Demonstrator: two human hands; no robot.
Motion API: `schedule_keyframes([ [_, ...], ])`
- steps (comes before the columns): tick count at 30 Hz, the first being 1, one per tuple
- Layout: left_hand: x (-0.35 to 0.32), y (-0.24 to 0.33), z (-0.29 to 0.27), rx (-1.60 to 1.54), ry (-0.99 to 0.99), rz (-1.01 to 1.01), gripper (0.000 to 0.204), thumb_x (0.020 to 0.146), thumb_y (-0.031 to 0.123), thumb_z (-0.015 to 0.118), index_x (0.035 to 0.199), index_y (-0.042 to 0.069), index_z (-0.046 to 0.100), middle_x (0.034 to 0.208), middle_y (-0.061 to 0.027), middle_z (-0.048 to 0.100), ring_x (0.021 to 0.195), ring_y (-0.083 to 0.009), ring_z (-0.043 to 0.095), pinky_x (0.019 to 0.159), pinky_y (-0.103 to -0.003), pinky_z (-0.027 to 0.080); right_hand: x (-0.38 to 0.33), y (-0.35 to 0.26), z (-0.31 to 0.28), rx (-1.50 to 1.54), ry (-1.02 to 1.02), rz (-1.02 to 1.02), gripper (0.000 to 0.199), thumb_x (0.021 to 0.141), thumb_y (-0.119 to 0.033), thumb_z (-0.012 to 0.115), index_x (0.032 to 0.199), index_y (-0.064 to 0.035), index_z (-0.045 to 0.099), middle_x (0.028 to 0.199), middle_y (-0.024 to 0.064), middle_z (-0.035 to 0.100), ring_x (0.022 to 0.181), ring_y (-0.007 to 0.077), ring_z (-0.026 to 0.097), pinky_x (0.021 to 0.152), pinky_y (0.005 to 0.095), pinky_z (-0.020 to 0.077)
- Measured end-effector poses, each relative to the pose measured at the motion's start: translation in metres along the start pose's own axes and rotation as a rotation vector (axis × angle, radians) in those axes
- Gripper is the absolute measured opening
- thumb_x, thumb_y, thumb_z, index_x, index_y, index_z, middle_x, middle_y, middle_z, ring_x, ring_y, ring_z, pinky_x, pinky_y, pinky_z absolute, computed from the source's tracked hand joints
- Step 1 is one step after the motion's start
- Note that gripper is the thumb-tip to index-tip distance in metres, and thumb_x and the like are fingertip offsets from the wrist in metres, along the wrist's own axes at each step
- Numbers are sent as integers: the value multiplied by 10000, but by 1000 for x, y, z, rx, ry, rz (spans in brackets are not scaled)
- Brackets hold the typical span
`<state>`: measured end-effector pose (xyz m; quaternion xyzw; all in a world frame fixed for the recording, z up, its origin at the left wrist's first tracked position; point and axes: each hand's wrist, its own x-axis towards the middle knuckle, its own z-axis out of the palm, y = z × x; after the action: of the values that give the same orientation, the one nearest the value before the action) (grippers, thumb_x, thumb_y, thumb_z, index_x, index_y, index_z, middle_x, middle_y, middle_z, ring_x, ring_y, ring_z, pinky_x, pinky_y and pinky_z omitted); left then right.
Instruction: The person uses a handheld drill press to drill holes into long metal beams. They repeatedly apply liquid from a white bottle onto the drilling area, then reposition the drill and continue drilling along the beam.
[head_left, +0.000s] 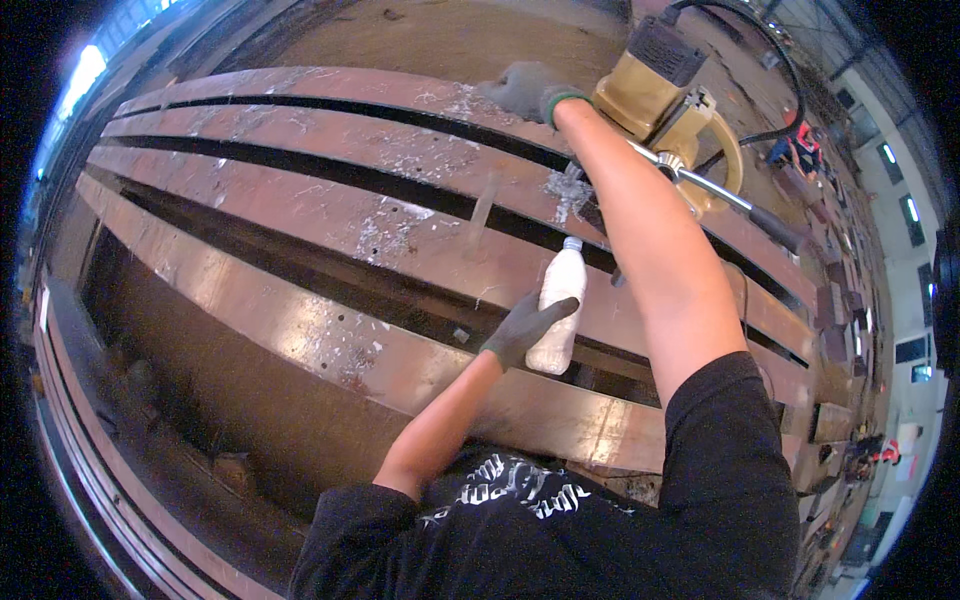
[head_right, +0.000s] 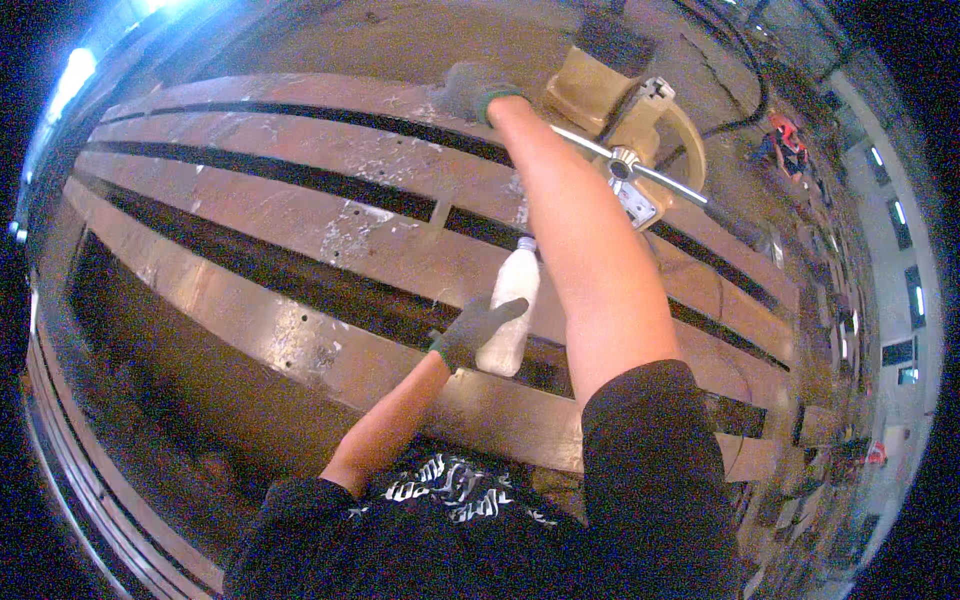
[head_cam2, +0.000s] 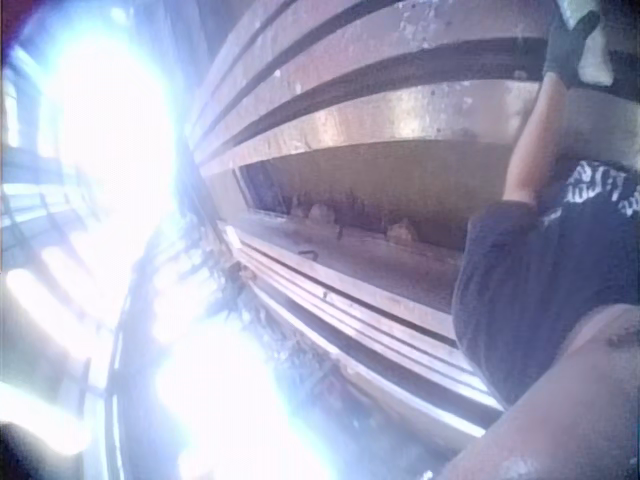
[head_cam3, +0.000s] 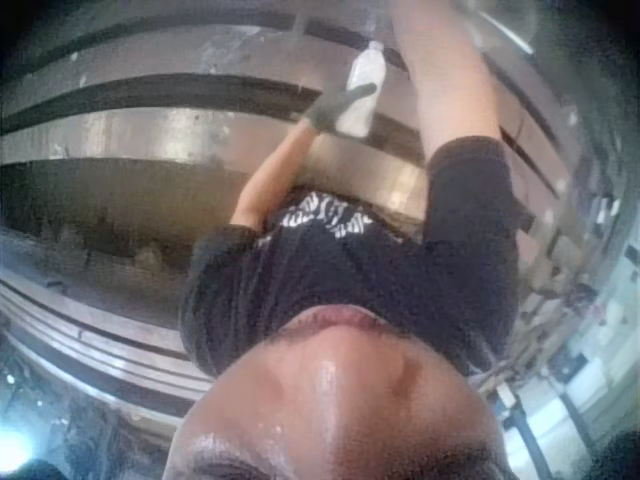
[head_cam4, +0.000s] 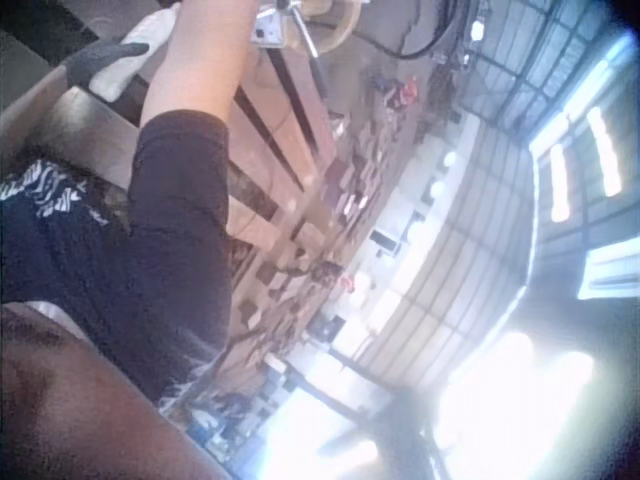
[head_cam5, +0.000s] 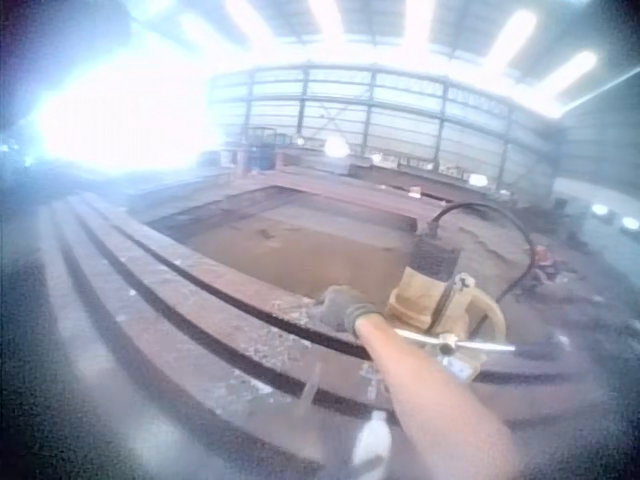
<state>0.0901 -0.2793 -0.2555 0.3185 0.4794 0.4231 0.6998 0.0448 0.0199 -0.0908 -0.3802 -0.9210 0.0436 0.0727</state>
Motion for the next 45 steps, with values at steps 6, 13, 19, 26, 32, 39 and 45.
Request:
schedule_keyframes([
  [6, -23, -2, -19, 205, 31, 133, 813, 865, 520, 760, 1420, -28, 528, 1256, -179, 680, 1101, -262, 667, 977, -392, 518, 6, -4, -7, 164, -92, 161, 620, 913, -634, 610, 883, -40, 785, 652, 126, 671, 578, 250, 658, 624, 426, 540],
  [13, -51, -41, -35, 383, 285, 272, 936, 772, 656, 758, 1414, 13, 535, 1271, -257, 678, 1163, -401, 670, 997, -460, 512, -10, -20, -16, 123, -73, -219, 680, 943, -653, 553, 764, -28, 752, 631, 138, 644, 589, 261, 630, 651, 415, 498],
  [19, -91, -56, -62, 583, 512, 325, 952, 780, 651, 781, 1470, 75, 465, 1224, -260, 696, 1102, -446, 688, 948, -495, 539, 6, -7, -15, 9, -220, 27, 730, 941, -686, 526, 725, -25, 749, 633, 155, 651, 609, 283, 647, 668, 426, 501],
  [26, -134, -71, -104, 629, 835, 552, 894, 745, 440, 909, 1431, 51, 489, 1256, -232, 679, 1148, -397, 673, 972, -477, 535, 4, -5, -20, -103, -255, -44, 632, 948, -659, 499, 918, -95, 784, 826, 181, 747, 783, 360, 714, 760, 474, 534],
  [32, -153, -70, -114, 691, 995, 568, 898, 697, 359, 949, 1410, 51, 499, 1246, -220, 658, 1155, -384, 652, 997, -476, 512, 5, -5, -18, -57, -183, 8, 680, 931, -685, 512, 1064, -72, 775, 961, 202, 764, 880, 377, 722, 842, 489, 534],
  [39, -156, -90, -121, 597, 893, 531, 764, 737, 380, 932, 1322, 57, 560, 1234, -132, 676, 1136, -269, 654, 983, -441, 537, 19, 32, 15, -66, 80, -246, 675, 979, -612, 521, 1152, 2, 741, 1118, 257, 733, 1022, 413, 707, 896, 502, 509],
  [45, -162, -77, -113, 580, 890, 520, 829, 717, 436, 915, 1384, 90, 567, 1276, -194, 669, 1182, -389, 650, 1018, -467, 509, 34, 57, 30, 94, 3, -114, 523, 999, -456, 599, 995, 59, 694, 783, 213, 679, 706, 325, 660, 716, 466, 510],
])
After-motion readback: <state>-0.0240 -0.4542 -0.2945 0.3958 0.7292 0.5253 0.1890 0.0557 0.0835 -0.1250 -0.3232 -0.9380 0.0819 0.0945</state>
